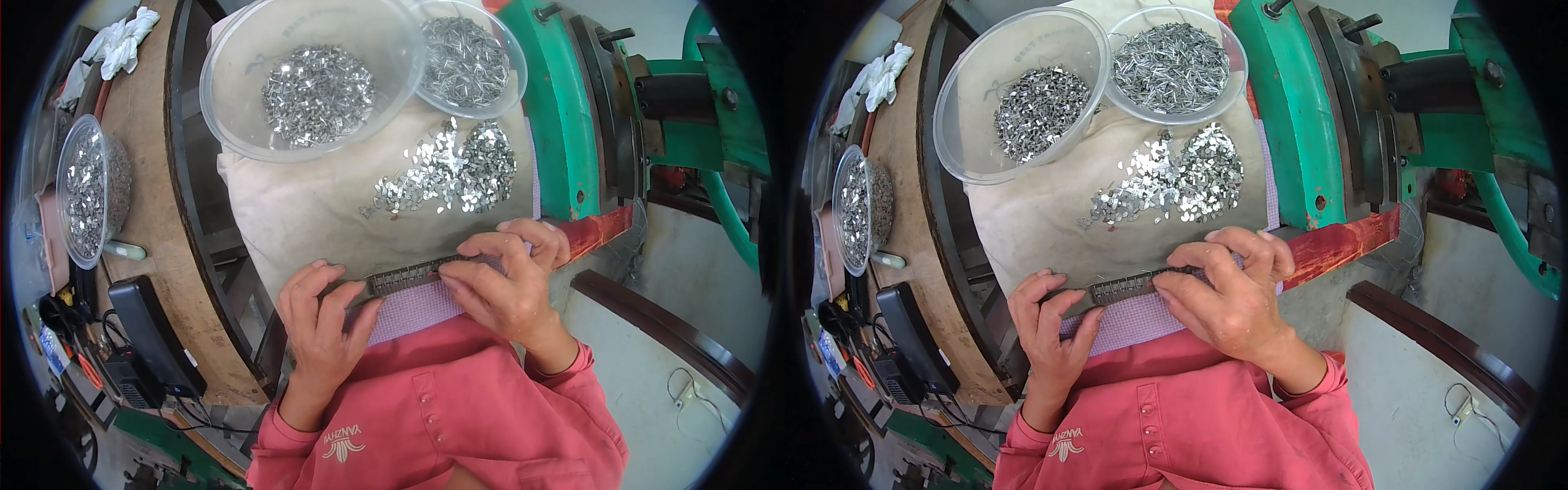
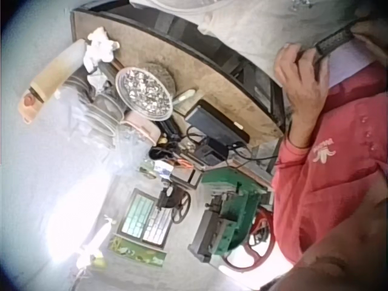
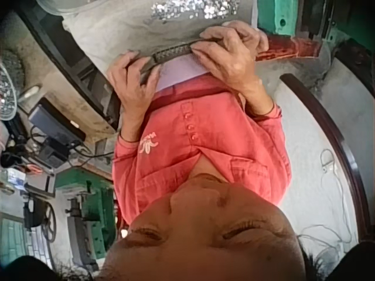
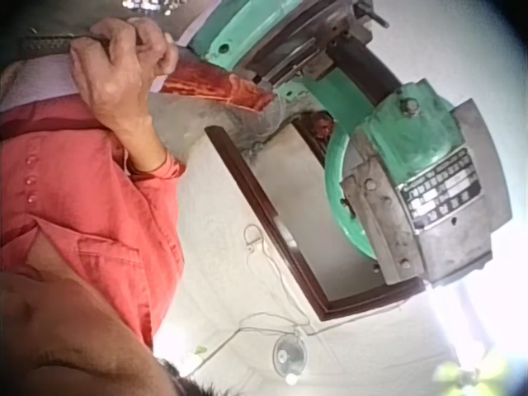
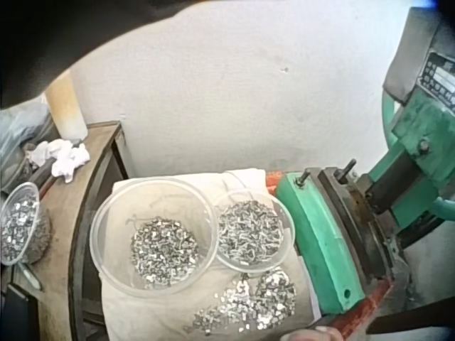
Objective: The person inserts small metal pieces into a slotted metal bar by hand, places the bar into a press machine, operates the machine with a wheel, and continues placing metal pieces into the bar.
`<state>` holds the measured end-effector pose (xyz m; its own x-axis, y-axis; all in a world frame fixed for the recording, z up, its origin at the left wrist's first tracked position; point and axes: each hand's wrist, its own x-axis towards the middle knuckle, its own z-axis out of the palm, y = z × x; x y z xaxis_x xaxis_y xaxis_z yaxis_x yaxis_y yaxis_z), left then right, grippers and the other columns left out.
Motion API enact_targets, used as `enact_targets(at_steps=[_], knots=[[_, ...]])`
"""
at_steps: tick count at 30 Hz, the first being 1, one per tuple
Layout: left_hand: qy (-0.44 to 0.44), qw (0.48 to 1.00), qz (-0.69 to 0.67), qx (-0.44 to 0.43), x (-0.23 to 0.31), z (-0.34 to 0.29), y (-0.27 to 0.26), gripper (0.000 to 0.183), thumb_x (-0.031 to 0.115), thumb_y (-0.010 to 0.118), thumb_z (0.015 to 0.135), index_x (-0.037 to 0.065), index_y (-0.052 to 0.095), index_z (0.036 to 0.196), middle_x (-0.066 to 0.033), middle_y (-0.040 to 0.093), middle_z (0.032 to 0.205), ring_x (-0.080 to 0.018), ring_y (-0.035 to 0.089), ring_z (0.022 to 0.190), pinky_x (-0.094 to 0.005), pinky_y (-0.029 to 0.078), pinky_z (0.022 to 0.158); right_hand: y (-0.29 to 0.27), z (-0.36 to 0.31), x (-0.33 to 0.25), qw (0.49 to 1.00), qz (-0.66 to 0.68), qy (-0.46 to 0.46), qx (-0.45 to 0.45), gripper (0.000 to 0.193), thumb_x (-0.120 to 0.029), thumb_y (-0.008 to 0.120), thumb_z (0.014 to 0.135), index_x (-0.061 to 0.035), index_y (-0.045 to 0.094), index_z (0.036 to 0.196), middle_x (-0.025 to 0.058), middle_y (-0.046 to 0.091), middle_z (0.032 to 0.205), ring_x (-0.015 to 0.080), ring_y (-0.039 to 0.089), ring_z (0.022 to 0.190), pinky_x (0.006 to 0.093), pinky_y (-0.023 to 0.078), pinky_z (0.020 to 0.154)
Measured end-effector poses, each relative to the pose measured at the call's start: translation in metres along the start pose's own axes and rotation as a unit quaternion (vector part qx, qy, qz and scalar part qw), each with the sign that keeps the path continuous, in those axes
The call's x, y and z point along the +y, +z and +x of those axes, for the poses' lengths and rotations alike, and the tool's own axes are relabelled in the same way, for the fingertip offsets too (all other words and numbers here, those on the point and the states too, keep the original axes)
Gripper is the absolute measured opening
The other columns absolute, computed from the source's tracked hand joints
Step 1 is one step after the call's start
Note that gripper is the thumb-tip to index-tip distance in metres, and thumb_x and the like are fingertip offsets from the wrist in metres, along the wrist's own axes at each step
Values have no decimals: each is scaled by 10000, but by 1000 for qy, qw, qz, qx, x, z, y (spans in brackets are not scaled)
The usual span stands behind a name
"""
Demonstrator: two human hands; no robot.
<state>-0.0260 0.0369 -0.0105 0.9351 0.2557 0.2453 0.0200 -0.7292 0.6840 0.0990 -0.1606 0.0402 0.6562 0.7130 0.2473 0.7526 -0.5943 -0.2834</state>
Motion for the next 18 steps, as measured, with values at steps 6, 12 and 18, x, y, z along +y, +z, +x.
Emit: enact_targets(at_steps=[6, 12, 18], knots=[[1, 1000, 4, -2, 0, 0, 1, 390, 107, 862, 655, 87, 668, 992, -97, 592, 1139, -335, 577, 1102, -429, 430, 927, -1, -1, 2, 1000, -2, -4, -4, 225, -230, 839, 629, -242, 774, 844, -70, 658, 984, 239, 517, 1014, 413, 303, 887], [-1, 1000, 4, -2, 0, 0, 1, 393, 106, 863, 653, 89, 672, 996, -96, 594, 1134, -335, 579, 1100, -433, 430, 926, 9, -2, -4, 1000, -4, -19, -2, 191, -225, 790, 672, -249, 741, 854, -103, 654, 1017, 174, 509, 1078, 431, 267, 980], [-2, 1000, 6, -1, 0, 0, 0, 384, 108, 864, 656, 86, 678, 991, -95, 597, 1127, -335, 581, 1093, -432, 432, 926, 12, 1, -5, 999, -4, -45, 2, 175, -221, 782, 667, -234, 717, 829, -101, 654, 1014, 162, 514, 1074, 423, 258, 994]])
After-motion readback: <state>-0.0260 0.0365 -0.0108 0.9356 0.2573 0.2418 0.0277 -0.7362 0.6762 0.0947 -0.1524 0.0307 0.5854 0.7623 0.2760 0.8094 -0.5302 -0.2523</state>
